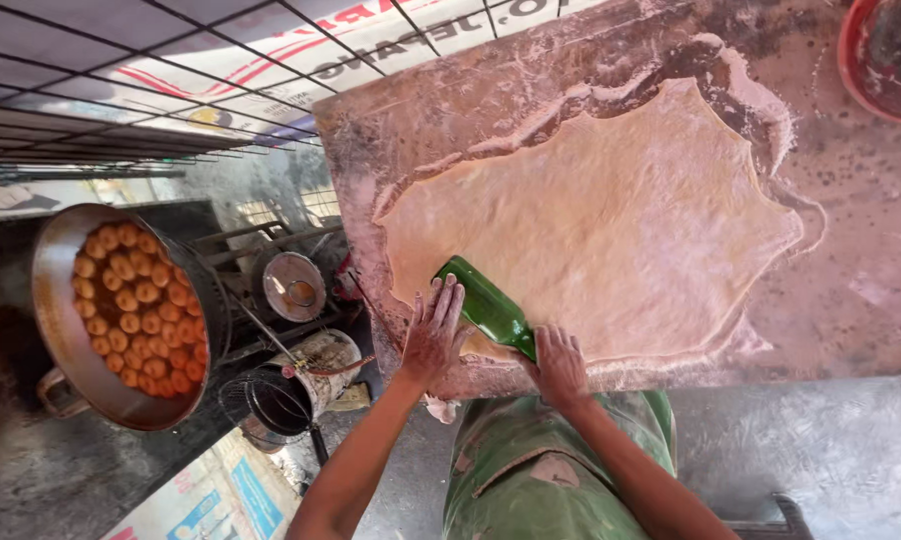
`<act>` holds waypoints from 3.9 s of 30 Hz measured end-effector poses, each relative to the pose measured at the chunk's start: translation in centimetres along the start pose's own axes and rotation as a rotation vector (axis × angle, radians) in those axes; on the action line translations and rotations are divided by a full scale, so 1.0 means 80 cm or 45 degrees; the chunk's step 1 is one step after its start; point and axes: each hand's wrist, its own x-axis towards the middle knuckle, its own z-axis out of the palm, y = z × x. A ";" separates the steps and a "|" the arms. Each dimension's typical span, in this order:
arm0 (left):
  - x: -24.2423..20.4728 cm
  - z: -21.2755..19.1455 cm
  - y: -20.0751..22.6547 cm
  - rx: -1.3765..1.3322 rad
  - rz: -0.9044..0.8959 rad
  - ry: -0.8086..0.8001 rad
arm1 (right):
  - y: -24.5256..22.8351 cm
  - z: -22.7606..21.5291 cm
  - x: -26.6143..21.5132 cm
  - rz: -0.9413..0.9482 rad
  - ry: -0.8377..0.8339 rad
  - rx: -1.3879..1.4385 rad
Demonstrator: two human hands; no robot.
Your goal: The person rolls out a large sheet of dough on a wooden board using a green bottle as a makeshift rolling pin. They then use a circular cutter to cut out multiple donut shapes from the flattened dough, arranging them on the board.
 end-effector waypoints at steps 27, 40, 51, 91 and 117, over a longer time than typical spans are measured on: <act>0.083 0.093 0.037 -0.597 0.010 0.590 | 0.017 0.049 -0.007 -0.050 -0.017 -0.242; 0.035 0.042 0.022 -0.320 -0.376 0.765 | 0.009 -0.003 0.062 -0.390 -0.462 -0.322; -0.235 0.118 0.136 -0.360 -1.189 0.683 | -0.028 -0.006 -0.013 -0.788 -0.513 -0.398; 0.042 0.041 -0.030 -0.368 -0.330 0.588 | 0.034 -0.123 0.263 -0.490 -0.353 -0.397; 0.065 0.115 0.052 -0.124 -0.050 0.451 | 0.165 -0.131 0.152 -0.370 -0.307 -0.395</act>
